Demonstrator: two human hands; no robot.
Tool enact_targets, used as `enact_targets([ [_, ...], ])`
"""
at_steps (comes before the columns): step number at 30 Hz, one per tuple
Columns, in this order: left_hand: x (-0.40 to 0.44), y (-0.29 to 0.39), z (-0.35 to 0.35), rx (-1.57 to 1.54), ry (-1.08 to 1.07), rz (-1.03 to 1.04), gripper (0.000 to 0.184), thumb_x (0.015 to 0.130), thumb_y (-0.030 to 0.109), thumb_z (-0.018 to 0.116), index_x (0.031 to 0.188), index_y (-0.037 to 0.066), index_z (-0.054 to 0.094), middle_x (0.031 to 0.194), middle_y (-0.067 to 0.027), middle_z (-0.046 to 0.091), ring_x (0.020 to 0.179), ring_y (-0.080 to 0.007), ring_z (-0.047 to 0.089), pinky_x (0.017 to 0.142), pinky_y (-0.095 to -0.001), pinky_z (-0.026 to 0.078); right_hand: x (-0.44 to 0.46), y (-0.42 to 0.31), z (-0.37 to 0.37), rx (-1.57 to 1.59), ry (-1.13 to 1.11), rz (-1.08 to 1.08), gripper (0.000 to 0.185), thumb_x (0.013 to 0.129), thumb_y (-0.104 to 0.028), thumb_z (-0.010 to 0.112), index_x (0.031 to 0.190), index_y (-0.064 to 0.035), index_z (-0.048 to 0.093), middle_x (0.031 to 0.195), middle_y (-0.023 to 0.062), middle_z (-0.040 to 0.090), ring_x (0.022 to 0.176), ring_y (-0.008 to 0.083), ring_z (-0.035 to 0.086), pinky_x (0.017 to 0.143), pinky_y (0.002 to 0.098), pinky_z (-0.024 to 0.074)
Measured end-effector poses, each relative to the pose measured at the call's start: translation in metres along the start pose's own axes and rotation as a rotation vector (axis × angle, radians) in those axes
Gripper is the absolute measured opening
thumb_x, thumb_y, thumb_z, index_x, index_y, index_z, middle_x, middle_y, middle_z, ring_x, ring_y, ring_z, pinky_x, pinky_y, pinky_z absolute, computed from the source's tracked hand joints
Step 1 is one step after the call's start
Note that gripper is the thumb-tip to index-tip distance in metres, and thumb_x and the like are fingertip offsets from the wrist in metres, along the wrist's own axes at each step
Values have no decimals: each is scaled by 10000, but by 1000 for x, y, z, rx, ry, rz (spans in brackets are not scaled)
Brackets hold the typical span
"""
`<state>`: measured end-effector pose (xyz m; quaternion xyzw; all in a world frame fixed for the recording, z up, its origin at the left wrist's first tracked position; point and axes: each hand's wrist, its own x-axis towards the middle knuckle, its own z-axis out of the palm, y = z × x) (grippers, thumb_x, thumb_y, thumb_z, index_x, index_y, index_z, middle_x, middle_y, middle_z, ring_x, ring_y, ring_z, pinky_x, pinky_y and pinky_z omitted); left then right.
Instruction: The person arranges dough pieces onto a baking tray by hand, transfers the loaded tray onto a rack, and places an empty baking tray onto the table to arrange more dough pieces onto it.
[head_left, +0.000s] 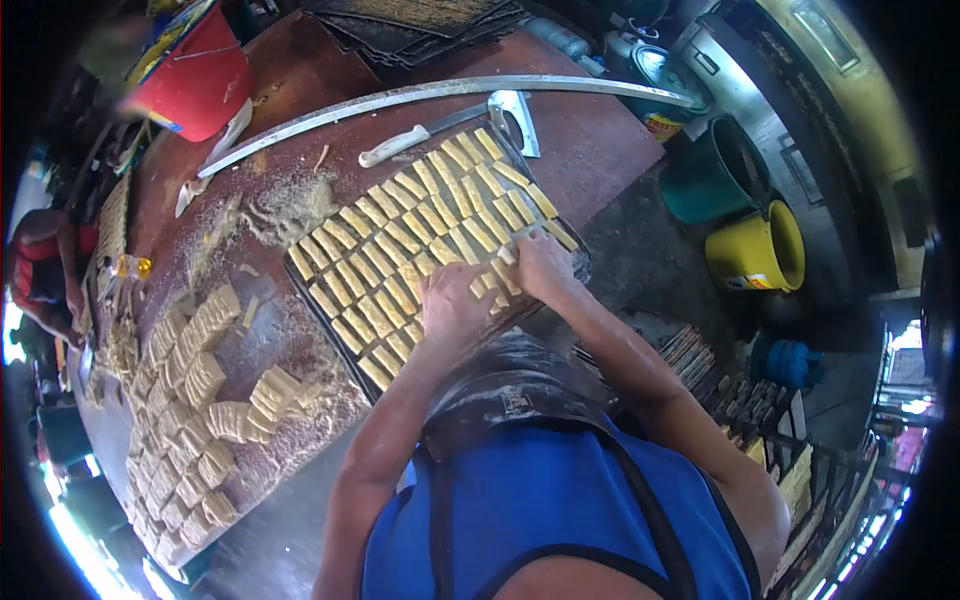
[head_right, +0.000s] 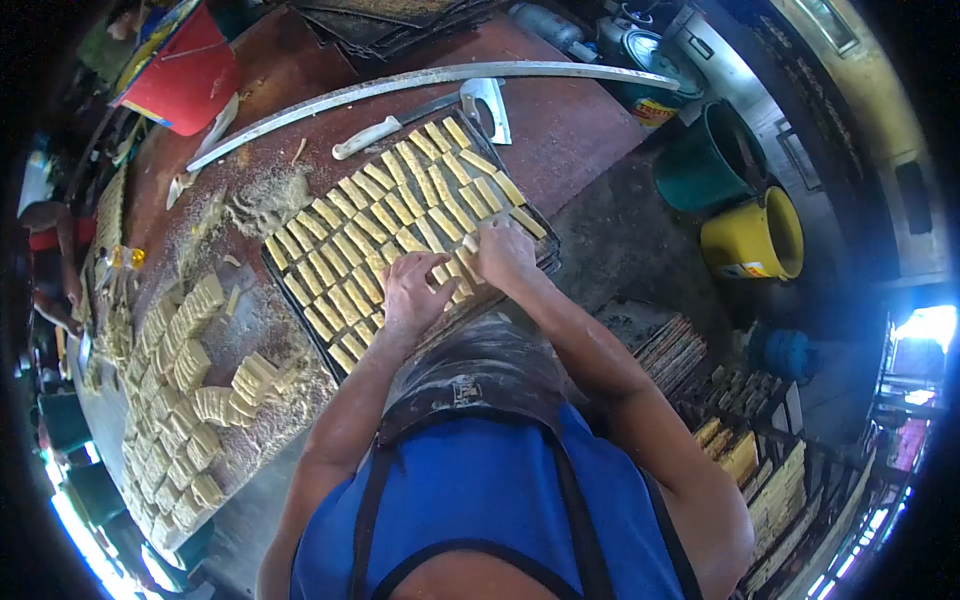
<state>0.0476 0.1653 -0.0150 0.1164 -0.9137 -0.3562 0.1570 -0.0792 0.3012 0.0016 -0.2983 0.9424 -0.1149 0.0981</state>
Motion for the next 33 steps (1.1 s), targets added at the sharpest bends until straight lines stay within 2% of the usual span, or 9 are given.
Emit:
enact_targets([
  [9, 12, 3, 33, 144, -168, 68, 418, 768, 400, 757, 1069, 122, 673, 1066, -75, 636, 1092, -268, 580, 985, -468, 367, -12, 10, 19, 132, 185, -60, 147, 835, -172, 648, 925, -55, 643, 938, 188, 649, 855, 407, 658, 752, 526, 513],
  [15, 13, 4, 31, 163, -182, 20, 476, 753, 457, 761, 1085, 127, 675, 1111, -90, 643, 1118, -271, 573, 1016, -478, 341, -15, 17, 12, 263, 36, -62, 193, 819, -203, 679, 941, -57, 653, 973, 199, 638, 875, 412, 652, 783, 507, 523],
  [18, 11, 7, 7, 107, -163, 13, 456, 765, 396, 788, 1108, 111, 691, 1122, -104, 680, 1096, -263, 618, 985, -463, 423, -6, 29, 17, 241, -7, -85, 223, 820, -230, 693, 953, -54, 662, 1001, 194, 638, 868, 407, 657, 784, 500, 530],
  [21, -4, -32, -27, 94, 208, -183, 333, 816, 197, 798, 1114, 74, 714, 1060, -122, 726, 973, -231, 697, 826, -372, 577, 4, 36, -2, 308, -64, -111, 254, 825, -263, 708, 961, -51, 672, 989, 173, 658, 857, 393, 663, 774, 488, 540],
  [23, -22, -52, -69, 200, 366, -629, 364, 848, 205, 767, 1156, 28, 687, 1162, -165, 688, 1058, -281, 666, 919, -450, 540, 6, 54, -32, 493, -77, -100, 254, 833, -267, 715, 957, -47, 685, 947, 163, 679, 855, 366, 675, 764, 465, 545],
  [25, -57, -103, -98, 430, 439, -727, 345, 884, 217, 725, 1157, 12, 675, 1209, -151, 662, 1087, -272, 640, 932, -443, 510, 14, 86, -51, 472, 231, -69, 223, 851, -242, 702, 929, -33, 690, 897, 161, 684, 837, 337, 684, 748, 430, 547],
  [28, -91, -125, -111, 223, 446, -827, 345, 867, 193, 732, 1135, -18, 678, 1040, -130, 713, 949, -237, 677, 842, -370, 528, 29, 144, -43, 348, 262, 8, 225, 868, -222, 683, 951, -13, 700, 892, 168, 697, 841, 324, 696, 746, 404, 547],
  [30, -99, -131, -114, 146, 345, -868, 344, 858, 183, 741, 1123, -27, 681, 973, -120, 727, 899, -219, 689, 807, -341, 533, 29, 162, -35, 526, -106, -30, 263, 867, -218, 682, 1001, 8, 698, 902, 185, 713, 860, 336, 703, 760, 387, 549],
  [33, -102, -151, -106, -53, 472, -838, 311, 840, 168, 761, 1072, -31, 702, 872, -113, 737, 813, -192, 695, 745, -310, 531, 19, 144, -37, 761, -213, 209, 294, 874, -225, 670, 1025, 25, 694, 925, 221, 713, 895, 351, 704, 785, 398, 545],
])
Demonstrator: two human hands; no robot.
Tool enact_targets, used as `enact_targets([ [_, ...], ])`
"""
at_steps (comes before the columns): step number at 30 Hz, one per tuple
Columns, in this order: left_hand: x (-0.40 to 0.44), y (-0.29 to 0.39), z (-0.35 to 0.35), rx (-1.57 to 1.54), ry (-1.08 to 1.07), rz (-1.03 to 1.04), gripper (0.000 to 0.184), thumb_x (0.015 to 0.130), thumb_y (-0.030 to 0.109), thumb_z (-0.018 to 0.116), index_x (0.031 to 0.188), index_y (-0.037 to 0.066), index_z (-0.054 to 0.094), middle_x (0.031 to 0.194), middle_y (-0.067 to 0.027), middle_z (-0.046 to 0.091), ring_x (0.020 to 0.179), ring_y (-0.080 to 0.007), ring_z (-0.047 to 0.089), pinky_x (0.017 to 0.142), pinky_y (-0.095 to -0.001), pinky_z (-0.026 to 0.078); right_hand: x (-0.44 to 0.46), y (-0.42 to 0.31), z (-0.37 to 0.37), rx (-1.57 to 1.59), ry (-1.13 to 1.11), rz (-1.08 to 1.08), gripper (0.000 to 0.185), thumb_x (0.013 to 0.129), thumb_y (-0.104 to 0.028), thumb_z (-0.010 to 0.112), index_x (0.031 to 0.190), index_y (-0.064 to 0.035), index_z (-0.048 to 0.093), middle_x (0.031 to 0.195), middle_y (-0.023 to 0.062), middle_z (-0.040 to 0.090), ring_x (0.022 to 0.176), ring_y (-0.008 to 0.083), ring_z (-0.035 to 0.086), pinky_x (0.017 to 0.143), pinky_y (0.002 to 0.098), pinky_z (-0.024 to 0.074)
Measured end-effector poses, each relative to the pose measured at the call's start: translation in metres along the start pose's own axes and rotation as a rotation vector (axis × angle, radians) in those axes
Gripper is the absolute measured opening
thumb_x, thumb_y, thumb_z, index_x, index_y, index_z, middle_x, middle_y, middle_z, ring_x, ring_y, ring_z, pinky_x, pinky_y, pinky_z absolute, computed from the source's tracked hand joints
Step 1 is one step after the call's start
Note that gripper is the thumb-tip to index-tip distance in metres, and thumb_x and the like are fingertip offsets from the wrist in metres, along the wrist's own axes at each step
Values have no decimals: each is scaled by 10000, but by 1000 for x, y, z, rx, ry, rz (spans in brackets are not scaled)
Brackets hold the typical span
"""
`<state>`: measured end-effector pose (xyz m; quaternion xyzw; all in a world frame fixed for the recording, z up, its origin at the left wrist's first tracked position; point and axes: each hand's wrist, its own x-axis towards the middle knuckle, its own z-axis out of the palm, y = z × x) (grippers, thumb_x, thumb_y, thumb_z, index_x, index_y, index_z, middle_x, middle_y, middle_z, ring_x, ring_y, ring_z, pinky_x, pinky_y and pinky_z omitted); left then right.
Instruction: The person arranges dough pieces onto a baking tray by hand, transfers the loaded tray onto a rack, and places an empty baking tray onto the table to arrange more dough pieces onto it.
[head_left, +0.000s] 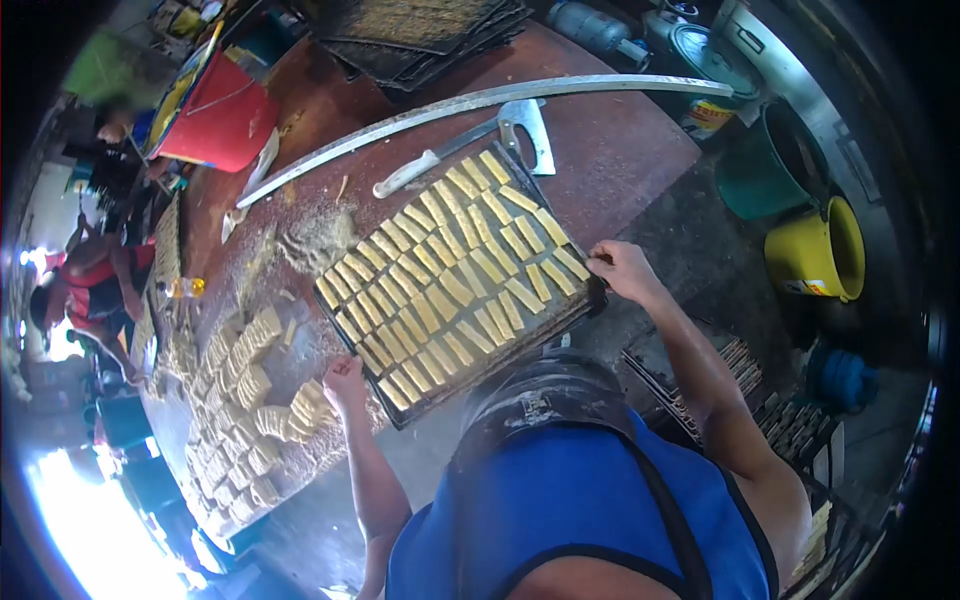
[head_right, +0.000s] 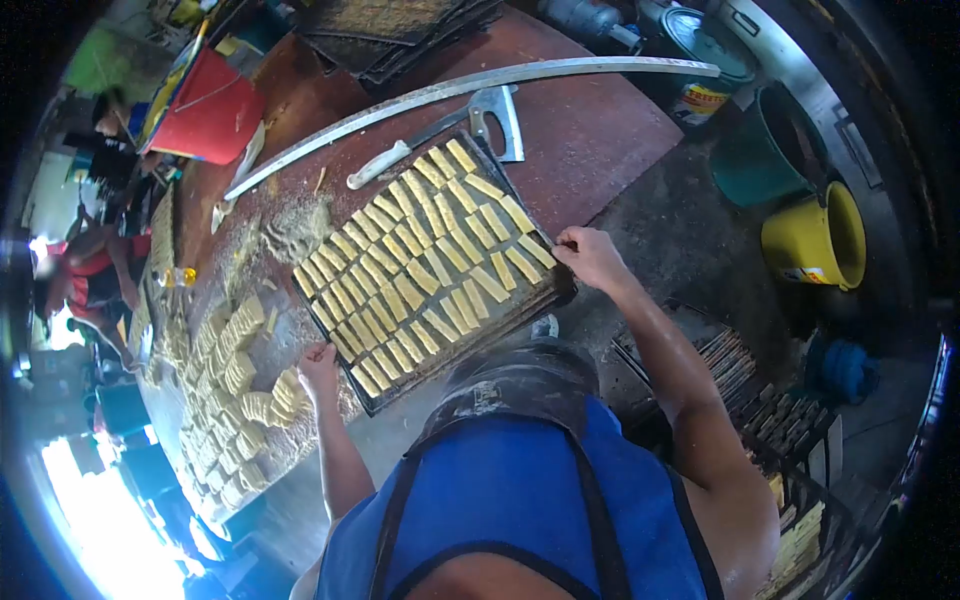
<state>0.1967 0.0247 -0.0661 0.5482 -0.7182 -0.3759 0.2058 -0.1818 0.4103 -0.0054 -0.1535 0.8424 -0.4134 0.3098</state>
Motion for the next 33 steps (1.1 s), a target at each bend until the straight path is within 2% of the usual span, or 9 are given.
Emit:
enact_targets([
  [5, 3, -9, -4, 98, 6, -58, 261, 863, 214, 738, 1004, -6, 735, 880, -117, 746, 810, -192, 689, 752, -330, 525, 3, -5, 13, -300, 188, -125, 404, 913, -336, 611, 1020, 44, 696, 917, 254, 703, 890, 378, 702, 789, 430, 534],
  [7, -5, 18, -9, 132, -25, -118, 300, 894, 282, 678, 1018, 14, 726, 902, -121, 732, 821, -225, 671, 767, -382, 511, -9, -23, 11, -180, 85, 65, 456, 917, -379, 590, 1048, 43, 699, 890, 250, 705, 873, 363, 708, 777, 427, 530],
  [11, -9, 14, -9, -23, -33, -83, 388, 893, 311, 583, 1065, -27, 668, 1040, -182, 662, 945, -311, 604, 847, -427, 478, -24, -4, 31, 71, 21, 111, 387, 921, -367, 606, 1032, -17, 727, 861, 88, 717, 726, 178, 643, 627, 365, 498],
  [12, -2, 5, -11, -136, -89, -177, 491, 900, 346, 547, 1199, -37, 614, 1179, -217, 606, 1055, -342, 572, 914, -444, 461, -9, 39, 46, -333, 102, -506, 336, 945, -327, 566, 1017, -36, 719, 952, 147, 721, 808, 258, 668, 710, 391, 510],
  [15, 8, 12, -12, -447, -287, -234, 535, 921, 356, 550, 1269, -51, 567, 1269, -241, 563, 1122, -371, 555, 958, -470, 452, -34, 45, 83, 22, 320, -248, 396, 995, -367, 486, 1033, -42, 710, 989, 193, 702, 915, 347, 666, 810, 435, 510],
  [19, 24, 61, 32, -367, -538, 18, 524, 953, 365, 519, 1264, -54, 570, 1264, -229, 571, 1110, -345, 563, 953, -447, 457, -123, 21, 105, 159, 438, 24, 457, 1009, -391, 487, 1038, 16, 692, 953, 220, 700, 895, 311, 677, 797, 408, 503],
  [22, 41, 91, 49, -317, -689, 201, 519, 977, 371, 497, 1260, -57, 573, 1261, -219, 577, 1100, -325, 568, 950, -429, 462, -156, 26, 126, 191, 573, -97, 495, 986, -442, 516, 1045, 18, 690, 939, 219, 695, 852, 343, 669, 761, 438, 517],
  [28, 60, 144, 76, -222, -982, 671, 518, 1025, 385, 451, 1253, -63, 578, 1255, -200, 590, 1081, -285, 579, 942, -394, 471, -288, 17, 128, 563, 946, 163, 415, 996, -396, 580, 1067, -15, 728, 945, 74, 722, 854, 162, 642, 763, 339, 516],
  [33, 40, 176, 136, -204, -1183, 1082, 529, 1065, 399, 404, 1254, -63, 581, 1240, -175, 607, 1061, -248, 588, 940, -365, 473, -399, 27, 114, 814, 1142, -20, 424, 967, -378, 614, 1122, 5, 711, 1020, 105, 722, 936, 179, 639, 856, 329, 512],
])
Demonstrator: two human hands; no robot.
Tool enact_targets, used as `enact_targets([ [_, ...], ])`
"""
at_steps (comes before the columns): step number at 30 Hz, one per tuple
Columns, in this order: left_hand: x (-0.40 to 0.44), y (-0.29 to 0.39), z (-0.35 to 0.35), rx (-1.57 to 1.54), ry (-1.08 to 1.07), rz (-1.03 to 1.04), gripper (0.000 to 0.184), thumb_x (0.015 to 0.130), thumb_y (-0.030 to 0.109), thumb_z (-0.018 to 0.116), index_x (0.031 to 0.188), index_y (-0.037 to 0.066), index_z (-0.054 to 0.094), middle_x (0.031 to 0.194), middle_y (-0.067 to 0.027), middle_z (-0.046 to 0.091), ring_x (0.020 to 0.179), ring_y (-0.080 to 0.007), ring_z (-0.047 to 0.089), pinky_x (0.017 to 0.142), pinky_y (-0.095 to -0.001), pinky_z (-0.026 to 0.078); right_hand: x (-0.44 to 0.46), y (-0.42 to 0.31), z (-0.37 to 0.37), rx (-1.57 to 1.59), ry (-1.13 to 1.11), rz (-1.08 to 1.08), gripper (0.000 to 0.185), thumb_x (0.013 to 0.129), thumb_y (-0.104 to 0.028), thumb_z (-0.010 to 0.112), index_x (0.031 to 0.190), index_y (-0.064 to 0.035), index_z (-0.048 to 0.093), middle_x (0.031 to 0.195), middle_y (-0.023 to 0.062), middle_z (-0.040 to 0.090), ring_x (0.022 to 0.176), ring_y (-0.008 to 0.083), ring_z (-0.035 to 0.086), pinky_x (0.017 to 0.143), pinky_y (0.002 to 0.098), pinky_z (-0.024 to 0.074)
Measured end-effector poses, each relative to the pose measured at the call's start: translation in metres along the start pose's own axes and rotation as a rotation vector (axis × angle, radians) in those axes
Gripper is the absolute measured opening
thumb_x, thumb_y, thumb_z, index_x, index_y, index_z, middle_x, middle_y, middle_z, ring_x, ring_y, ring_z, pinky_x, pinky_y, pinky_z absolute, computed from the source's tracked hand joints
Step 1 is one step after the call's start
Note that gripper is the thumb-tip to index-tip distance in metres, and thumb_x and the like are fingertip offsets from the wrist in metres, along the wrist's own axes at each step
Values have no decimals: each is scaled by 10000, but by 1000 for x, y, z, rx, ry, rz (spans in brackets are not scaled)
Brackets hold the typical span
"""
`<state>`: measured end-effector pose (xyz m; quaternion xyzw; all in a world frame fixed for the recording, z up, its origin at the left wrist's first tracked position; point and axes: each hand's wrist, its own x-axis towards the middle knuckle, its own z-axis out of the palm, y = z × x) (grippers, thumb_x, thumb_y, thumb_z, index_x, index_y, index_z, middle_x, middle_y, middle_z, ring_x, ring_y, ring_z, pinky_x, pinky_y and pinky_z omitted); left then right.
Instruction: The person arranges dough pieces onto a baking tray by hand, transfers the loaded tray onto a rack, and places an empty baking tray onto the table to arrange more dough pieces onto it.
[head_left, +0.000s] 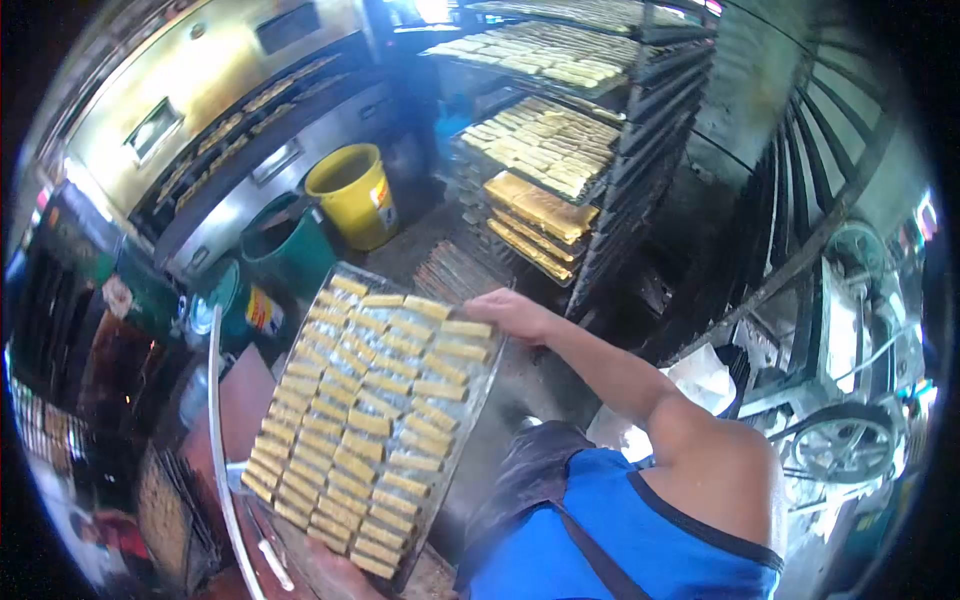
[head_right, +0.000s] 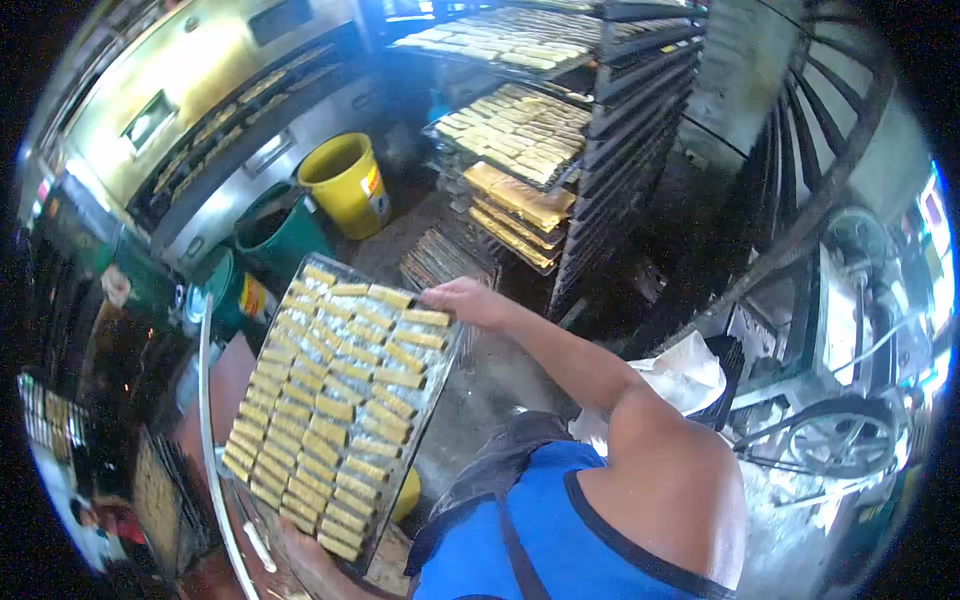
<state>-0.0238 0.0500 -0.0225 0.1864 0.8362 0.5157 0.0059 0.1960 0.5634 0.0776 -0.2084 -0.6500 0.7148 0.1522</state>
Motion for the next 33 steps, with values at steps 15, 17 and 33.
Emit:
enact_targets([
  [15, 130, 188, 308, -222, -197, -45, 494, 1023, 335, 450, 1220, -101, 571, 1139, -188, 638, 984, -271, 575, 909, -372, 445, 0, 37, -187, 1004, 442, -366, 429, 836, -157, 627, 1245, -38, 578, 1223, 99, 630, 1151, 265, 561, 1012, 461, 418],
  [17, 151, 180, 325, -238, -288, -1, 502, 1030, 329, 430, 1239, -107, 565, 1173, -202, 628, 1012, -275, 571, 938, -364, 433, 14, 53, -204, 961, 446, -415, 311, 830, -90, 599, 1136, -43, 629, 1103, 76, 663, 1053, 244, 595, 945, 446, 451],
  [33, 104, 326, 355, -458, -660, -202, 607, 1060, 420, 376, 1411, -71, 429, 1353, -178, 540, 1137, -338, 596, 973, -457, 512, -47, 29, -143, 1161, 651, -665, 225, 892, -59, 622, 1110, -2, 609, 1020, 103, 667, 940, 233, 653, 862, 409, 532],
])
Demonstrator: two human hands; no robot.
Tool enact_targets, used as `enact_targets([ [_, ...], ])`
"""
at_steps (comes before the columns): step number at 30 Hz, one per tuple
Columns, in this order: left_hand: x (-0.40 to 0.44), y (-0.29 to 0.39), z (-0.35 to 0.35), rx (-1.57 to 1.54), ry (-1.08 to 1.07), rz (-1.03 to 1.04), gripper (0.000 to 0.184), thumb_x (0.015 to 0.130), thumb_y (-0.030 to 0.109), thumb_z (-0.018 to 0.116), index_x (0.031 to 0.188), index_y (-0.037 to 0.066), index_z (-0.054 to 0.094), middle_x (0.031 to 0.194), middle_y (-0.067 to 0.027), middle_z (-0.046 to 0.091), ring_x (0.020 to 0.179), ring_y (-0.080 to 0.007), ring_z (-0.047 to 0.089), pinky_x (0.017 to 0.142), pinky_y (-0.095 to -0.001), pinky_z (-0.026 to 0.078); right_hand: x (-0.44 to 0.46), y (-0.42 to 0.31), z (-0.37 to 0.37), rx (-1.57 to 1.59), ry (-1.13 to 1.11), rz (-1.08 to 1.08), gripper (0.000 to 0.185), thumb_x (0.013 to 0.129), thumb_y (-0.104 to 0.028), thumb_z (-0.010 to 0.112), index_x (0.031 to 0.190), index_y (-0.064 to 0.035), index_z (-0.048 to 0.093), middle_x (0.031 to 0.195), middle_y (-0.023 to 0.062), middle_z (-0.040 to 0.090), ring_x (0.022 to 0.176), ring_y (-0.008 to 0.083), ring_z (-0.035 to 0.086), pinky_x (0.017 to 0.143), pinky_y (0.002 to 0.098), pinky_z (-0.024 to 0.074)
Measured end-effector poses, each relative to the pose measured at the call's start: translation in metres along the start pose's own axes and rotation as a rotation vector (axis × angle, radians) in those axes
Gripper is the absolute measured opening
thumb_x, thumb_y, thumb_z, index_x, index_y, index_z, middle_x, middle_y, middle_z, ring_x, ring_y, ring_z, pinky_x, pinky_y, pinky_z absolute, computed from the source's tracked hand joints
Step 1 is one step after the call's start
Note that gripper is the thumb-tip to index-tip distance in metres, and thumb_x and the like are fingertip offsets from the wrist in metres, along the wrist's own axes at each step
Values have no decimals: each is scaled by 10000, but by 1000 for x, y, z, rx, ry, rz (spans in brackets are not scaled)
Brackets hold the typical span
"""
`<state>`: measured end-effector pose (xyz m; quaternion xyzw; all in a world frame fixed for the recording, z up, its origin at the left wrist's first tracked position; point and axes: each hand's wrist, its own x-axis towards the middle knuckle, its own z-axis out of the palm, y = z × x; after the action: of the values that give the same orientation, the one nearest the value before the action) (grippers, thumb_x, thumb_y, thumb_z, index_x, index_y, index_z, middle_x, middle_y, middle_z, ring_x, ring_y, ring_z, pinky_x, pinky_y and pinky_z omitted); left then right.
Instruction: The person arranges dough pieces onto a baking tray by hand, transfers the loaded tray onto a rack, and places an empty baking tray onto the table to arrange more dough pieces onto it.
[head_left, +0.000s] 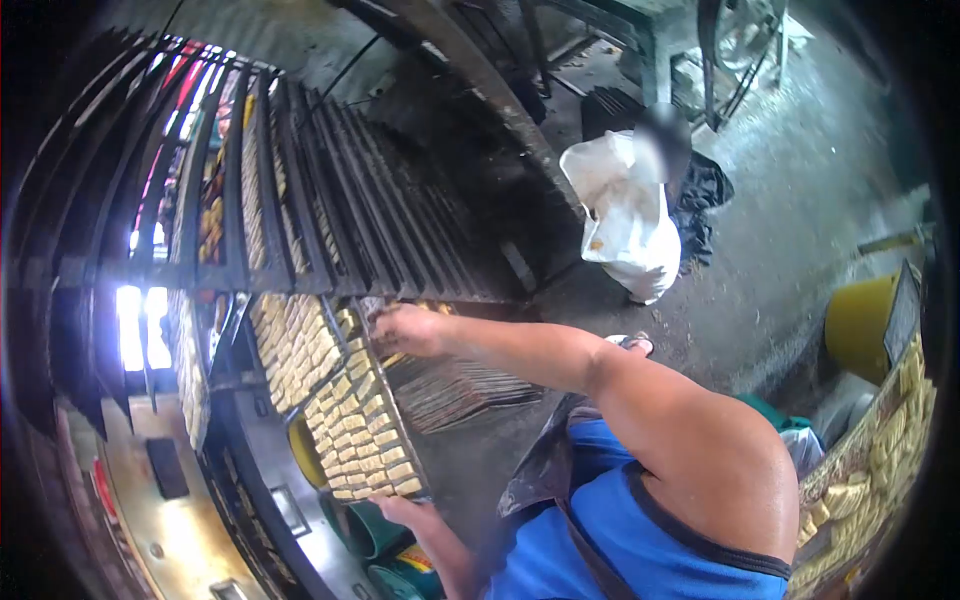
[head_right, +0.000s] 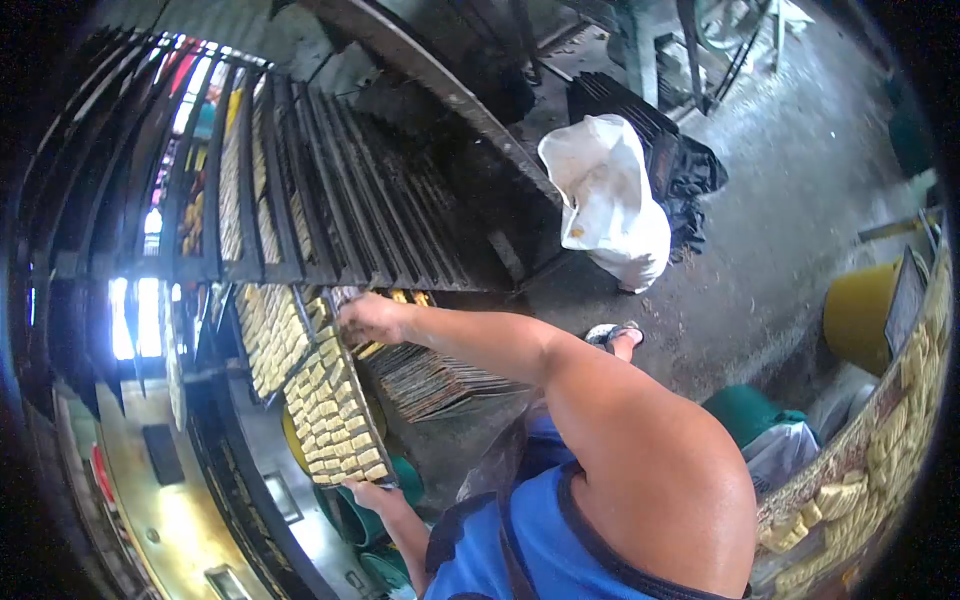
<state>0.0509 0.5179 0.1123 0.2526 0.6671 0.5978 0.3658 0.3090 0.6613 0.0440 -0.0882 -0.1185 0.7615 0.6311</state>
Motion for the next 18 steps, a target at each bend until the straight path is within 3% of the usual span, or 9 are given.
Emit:
enact_targets([
  [2, 53, -20, -5, 261, -80, 138, 617, 1058, 434, 384, 1426, -60, 421, 1377, -156, 527, 1163, -330, 578, 999, -466, 488, -10, -2, -15, -37, -5, 64, 369, 928, -114, 608, 1269, 19, 557, 1212, 144, 630, 1120, 288, 614, 986, 427, 505],
  [4, 57, -15, 26, 26, -65, -7, 614, 1059, 430, 383, 1435, -55, 411, 1406, -153, 507, 1193, -326, 561, 1018, -463, 468, -40, -18, -20, -59, 51, 82, 403, 939, -132, 604, 1309, 14, 535, 1253, 151, 616, 1144, 299, 606, 1003, 428, 496],
  [5, 62, -16, 37, 23, -69, 23, 606, 1064, 422, 365, 1451, -43, 391, 1428, -155, 494, 1209, -325, 556, 1029, -452, 457, -53, -25, -25, -85, 97, 108, 437, 950, -150, 599, 1348, 9, 512, 1295, 159, 601, 1168, 310, 598, 1020, 430, 487],
  [8, 75, -21, 47, 8, -99, 60, 597, 1068, 411, 341, 1473, -28, 357, 1449, -155, 472, 1238, -322, 533, 1059, -439, 433, -79, -29, -70, 1, 85, 82, 317, 983, -157, 573, 1275, -39, 536, 1160, 136, 641, 1057, 276, 629, 939, 442, 521],
  [12, 131, -42, 72, -122, -227, 134, 606, 1071, 416, 311, 1492, -21, 315, 1496, -166, 409, 1291, -311, 485, 1105, -450, 397, -91, -47, -84, -63, 126, 116, 354, 990, -173, 563, 1308, -33, 495, 1161, 138, 630, 1056, 266, 625, 945, 435, 516],
  [16, 108, -35, 114, -106, -107, 162, 585, 1067, 399, 374, 1469, -24, 330, 1437, -183, 449, 1244, -327, 509, 1077, -462, 424, -106, -82, -68, -217, 187, 222, 367, 1001, -178, 537, 1317, -3, 475, 1195, 136, 605, 1040, 249, 624, 943, 431, 518],
  [18, 123, -45, 135, -182, -38, 77, 566, 1056, 397, 415, 1440, -17, 372, 1443, -181, 439, 1268, -310, 476, 1105, -457, 369, -91, -82, -78, -245, 194, 303, 387, 998, -177, 541, 1337, -7, 467, 1190, 132, 614, 1035, 250, 630, 940, 430, 523],
])
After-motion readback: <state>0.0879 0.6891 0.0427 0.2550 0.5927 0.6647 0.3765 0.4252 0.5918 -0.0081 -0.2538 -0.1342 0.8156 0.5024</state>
